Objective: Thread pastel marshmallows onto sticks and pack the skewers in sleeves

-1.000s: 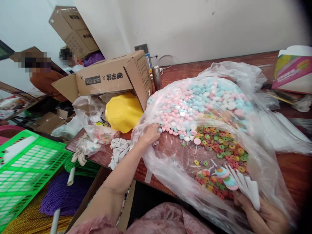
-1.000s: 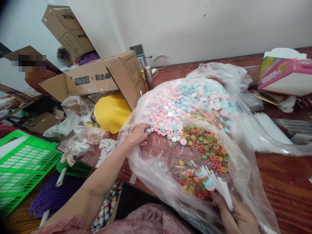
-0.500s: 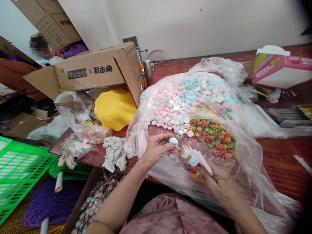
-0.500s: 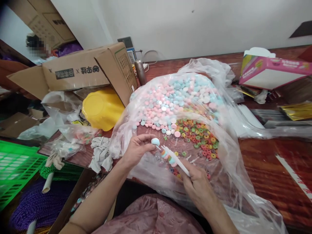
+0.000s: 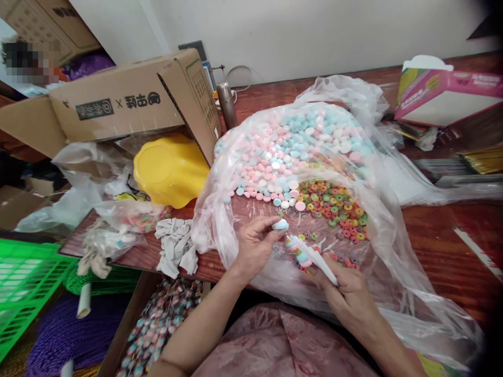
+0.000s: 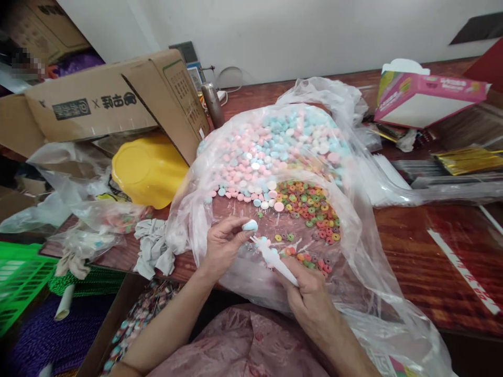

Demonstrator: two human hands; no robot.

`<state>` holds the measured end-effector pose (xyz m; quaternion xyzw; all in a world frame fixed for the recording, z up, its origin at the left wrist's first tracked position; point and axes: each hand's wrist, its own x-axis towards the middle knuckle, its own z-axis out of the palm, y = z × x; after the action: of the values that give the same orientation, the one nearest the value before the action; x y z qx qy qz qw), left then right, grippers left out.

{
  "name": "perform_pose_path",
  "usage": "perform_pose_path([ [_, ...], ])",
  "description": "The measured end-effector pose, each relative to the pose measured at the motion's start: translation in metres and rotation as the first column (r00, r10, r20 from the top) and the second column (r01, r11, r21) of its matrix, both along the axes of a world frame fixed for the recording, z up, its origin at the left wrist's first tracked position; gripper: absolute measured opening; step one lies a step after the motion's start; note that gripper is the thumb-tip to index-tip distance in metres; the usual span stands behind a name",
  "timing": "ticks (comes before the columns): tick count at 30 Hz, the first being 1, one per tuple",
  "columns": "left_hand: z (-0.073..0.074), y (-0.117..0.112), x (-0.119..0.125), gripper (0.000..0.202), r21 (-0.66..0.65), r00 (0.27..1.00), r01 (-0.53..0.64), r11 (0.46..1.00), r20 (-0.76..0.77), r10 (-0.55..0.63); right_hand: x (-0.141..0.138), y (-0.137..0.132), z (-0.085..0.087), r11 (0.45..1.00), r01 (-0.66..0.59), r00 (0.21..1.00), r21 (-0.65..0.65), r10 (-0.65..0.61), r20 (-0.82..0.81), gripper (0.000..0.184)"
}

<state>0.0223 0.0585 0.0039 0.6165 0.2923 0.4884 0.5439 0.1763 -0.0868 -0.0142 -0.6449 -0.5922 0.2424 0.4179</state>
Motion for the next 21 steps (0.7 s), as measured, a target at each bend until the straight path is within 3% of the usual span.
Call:
perform_pose_path([
  [5, 0.002, -0.002, -0.003, 0.017, 0.419, 0.991, -0.063, 0.906, -0.081, 0.106, -0.005, -0.001, -0.005, 0.999, 0.046, 0.997, -0.014, -0.046, -0.057, 0.025],
  [11, -0.003, -0.009, -0.002, 0.027, 0.614, 0.978, -0.028, 0.789, -0.147, 0.149, -0.018, 0.005, -0.012, 0.990, 0.136, 0.969, 0.020, -0.129, -0.211, 0.026],
  [13, -0.002, -0.010, -0.002, 0.024, 0.550, 0.985, -0.013, 0.835, -0.137, 0.106, -0.018, 0.006, -0.013, 0.984, 0.176, 0.953, -0.007, -0.172, -0.251, 0.027],
  [16, 0.002, -0.006, -0.002, 0.025, 0.166, 0.999, 0.004, 0.986, -0.054, 0.005, -0.015, 0.006, -0.009, 0.982, 0.191, 0.960, -0.005, -0.187, -0.210, 0.027],
  [19, 0.004, -0.002, 0.000, 0.033, -0.165, 0.993, 0.084, 0.983, -0.072, -0.097, -0.011, 0.004, -0.004, 0.990, 0.141, 0.978, 0.006, -0.138, -0.158, 0.027],
  [21, 0.003, -0.005, 0.001, 0.034, -0.210, 0.980, 0.106, 0.972, -0.141, -0.138, -0.012, 0.003, -0.003, 0.989, 0.146, 0.974, -0.013, -0.146, -0.172, 0.028],
])
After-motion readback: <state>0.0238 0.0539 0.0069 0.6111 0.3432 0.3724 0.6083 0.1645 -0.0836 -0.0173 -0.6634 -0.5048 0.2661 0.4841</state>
